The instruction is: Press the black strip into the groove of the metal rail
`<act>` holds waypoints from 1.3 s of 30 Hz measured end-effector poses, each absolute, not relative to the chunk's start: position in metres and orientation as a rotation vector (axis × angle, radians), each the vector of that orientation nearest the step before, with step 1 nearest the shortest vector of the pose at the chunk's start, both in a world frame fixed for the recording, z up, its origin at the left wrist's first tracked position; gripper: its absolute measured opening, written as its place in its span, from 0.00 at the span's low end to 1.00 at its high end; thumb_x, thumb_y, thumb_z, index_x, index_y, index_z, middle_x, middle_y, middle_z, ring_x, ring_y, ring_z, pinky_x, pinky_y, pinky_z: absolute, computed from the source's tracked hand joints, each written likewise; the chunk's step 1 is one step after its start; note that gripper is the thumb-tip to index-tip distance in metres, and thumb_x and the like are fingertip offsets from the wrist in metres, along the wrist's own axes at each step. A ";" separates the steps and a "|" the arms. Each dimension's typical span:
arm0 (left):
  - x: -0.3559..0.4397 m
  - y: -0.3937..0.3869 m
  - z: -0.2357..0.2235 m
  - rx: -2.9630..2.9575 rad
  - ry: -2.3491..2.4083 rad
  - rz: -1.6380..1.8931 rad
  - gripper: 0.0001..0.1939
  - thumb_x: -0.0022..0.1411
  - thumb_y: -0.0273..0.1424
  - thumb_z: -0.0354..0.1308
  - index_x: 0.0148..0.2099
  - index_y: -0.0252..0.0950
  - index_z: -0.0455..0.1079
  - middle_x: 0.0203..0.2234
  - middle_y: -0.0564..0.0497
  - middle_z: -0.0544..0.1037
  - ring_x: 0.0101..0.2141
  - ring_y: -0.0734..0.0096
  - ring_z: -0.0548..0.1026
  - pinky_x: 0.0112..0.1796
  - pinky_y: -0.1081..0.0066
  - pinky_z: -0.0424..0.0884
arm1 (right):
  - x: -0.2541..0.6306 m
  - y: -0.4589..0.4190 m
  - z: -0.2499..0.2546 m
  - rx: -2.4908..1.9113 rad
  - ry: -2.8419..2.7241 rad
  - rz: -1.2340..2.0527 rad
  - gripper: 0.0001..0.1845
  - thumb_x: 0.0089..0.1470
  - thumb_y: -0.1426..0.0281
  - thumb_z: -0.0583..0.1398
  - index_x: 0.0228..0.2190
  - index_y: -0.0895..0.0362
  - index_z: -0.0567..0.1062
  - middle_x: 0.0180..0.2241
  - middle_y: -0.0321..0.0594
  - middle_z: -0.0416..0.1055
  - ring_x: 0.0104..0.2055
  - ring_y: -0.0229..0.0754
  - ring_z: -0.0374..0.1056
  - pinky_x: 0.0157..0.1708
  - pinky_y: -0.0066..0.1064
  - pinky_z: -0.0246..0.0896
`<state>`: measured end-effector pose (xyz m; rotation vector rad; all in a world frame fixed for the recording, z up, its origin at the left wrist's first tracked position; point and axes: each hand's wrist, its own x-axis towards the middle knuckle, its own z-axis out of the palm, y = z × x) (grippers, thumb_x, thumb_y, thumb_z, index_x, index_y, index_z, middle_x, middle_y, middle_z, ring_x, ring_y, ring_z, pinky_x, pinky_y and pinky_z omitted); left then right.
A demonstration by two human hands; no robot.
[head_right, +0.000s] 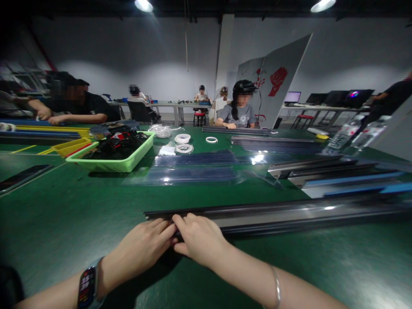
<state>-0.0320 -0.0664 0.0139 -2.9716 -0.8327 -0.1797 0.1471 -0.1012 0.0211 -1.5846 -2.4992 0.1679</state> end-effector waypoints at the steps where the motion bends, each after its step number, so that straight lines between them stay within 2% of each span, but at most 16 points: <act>1: -0.032 -0.066 0.014 -2.980 -0.832 -0.185 0.05 0.64 0.30 0.48 0.42 0.36 0.62 0.35 0.49 0.71 0.36 0.63 0.70 0.37 0.61 0.71 | 0.147 -0.101 0.021 -1.578 -2.500 0.163 0.26 0.49 0.64 0.60 0.49 0.55 0.62 0.37 0.42 0.69 0.40 0.45 0.67 0.38 0.34 0.62; 8: -0.033 -0.064 0.013 -3.020 -0.802 -0.165 0.06 0.64 0.29 0.49 0.44 0.36 0.62 0.37 0.49 0.71 0.38 0.63 0.70 0.41 0.61 0.70 | 0.147 -0.102 0.019 -1.569 -2.514 0.104 0.26 0.49 0.65 0.61 0.49 0.57 0.62 0.37 0.43 0.69 0.40 0.46 0.67 0.38 0.34 0.62; 13: -0.033 -0.064 0.013 -3.014 -0.812 -0.138 0.05 0.65 0.30 0.48 0.42 0.37 0.62 0.36 0.50 0.71 0.37 0.63 0.70 0.38 0.61 0.70 | 0.146 -0.102 0.018 -1.584 -2.514 0.026 0.29 0.48 0.64 0.62 0.50 0.58 0.61 0.37 0.43 0.69 0.39 0.46 0.67 0.37 0.34 0.62; 18: -0.033 -0.064 0.016 -3.009 -0.802 -0.122 0.06 0.66 0.30 0.46 0.39 0.37 0.62 0.33 0.50 0.71 0.34 0.63 0.70 0.36 0.62 0.70 | 0.146 -0.102 0.022 -1.609 -2.552 -0.024 0.20 0.47 0.63 0.62 0.41 0.58 0.65 0.33 0.41 0.69 0.35 0.46 0.67 0.33 0.34 0.62; 25: -0.031 -0.065 0.021 -3.030 -0.817 -0.103 0.07 0.66 0.31 0.44 0.38 0.37 0.62 0.31 0.50 0.72 0.33 0.63 0.71 0.35 0.63 0.70 | 0.150 -0.104 0.028 -1.616 -2.599 -0.130 0.20 0.50 0.59 0.61 0.39 0.60 0.65 0.30 0.43 0.70 0.33 0.47 0.67 0.32 0.35 0.60; 36: -0.041 -0.068 0.037 -3.033 -0.904 0.006 0.11 0.67 0.30 0.42 0.40 0.36 0.65 0.32 0.47 0.74 0.35 0.62 0.73 0.37 0.63 0.69 | 0.157 -0.102 0.031 -1.513 -2.660 -0.062 0.22 0.50 0.55 0.60 0.38 0.58 0.65 0.32 0.42 0.70 0.34 0.46 0.68 0.31 0.33 0.59; 39: -0.040 -0.068 0.040 -3.001 -0.939 -0.006 0.14 0.67 0.35 0.40 0.39 0.36 0.65 0.30 0.47 0.74 0.33 0.62 0.74 0.35 0.63 0.69 | 0.156 -0.102 0.031 -1.526 -2.648 -0.042 0.20 0.50 0.57 0.60 0.38 0.58 0.65 0.32 0.42 0.70 0.34 0.46 0.68 0.31 0.32 0.59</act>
